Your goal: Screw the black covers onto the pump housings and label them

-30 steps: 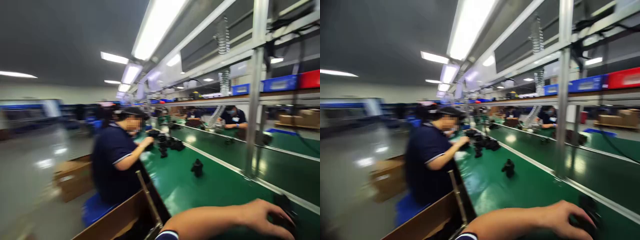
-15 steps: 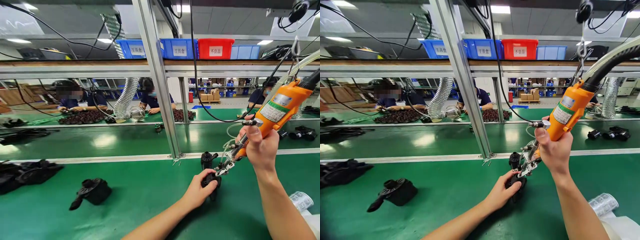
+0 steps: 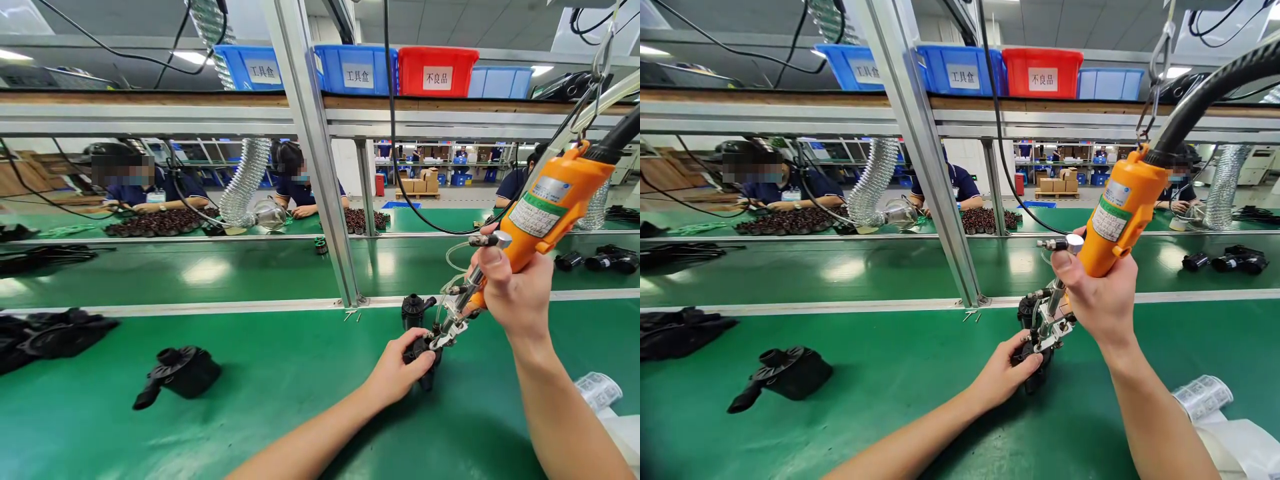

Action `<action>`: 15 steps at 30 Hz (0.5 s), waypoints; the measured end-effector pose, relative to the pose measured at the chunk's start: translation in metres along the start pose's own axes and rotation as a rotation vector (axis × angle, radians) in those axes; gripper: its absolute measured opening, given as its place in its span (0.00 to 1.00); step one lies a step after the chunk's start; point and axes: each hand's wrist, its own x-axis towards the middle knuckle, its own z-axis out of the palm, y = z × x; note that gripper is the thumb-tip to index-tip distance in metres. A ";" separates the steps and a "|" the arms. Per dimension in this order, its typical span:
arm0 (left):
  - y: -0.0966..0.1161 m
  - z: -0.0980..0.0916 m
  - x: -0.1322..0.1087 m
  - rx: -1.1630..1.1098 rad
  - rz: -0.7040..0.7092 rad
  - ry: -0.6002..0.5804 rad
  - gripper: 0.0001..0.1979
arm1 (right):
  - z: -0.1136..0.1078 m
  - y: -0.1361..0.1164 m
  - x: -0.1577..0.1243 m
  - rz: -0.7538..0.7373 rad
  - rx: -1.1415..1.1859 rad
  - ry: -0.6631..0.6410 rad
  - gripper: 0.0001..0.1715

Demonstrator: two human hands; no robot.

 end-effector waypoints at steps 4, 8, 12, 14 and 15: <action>-0.001 0.002 0.000 -0.018 0.010 -0.005 0.20 | 0.013 0.006 -0.006 -0.022 -0.060 -0.038 0.23; -0.003 0.004 -0.001 -0.046 0.004 0.002 0.20 | 0.020 0.012 -0.010 -0.013 -0.110 -0.078 0.25; -0.004 0.005 -0.001 -0.046 0.003 0.021 0.19 | 0.019 0.015 -0.012 -0.035 -0.115 -0.056 0.25; -0.006 0.005 0.000 -0.047 0.018 0.020 0.19 | 0.019 0.017 -0.014 -0.025 -0.100 -0.063 0.25; -0.006 0.005 0.000 -0.044 0.021 0.022 0.18 | 0.020 0.018 -0.015 -0.015 -0.083 -0.065 0.25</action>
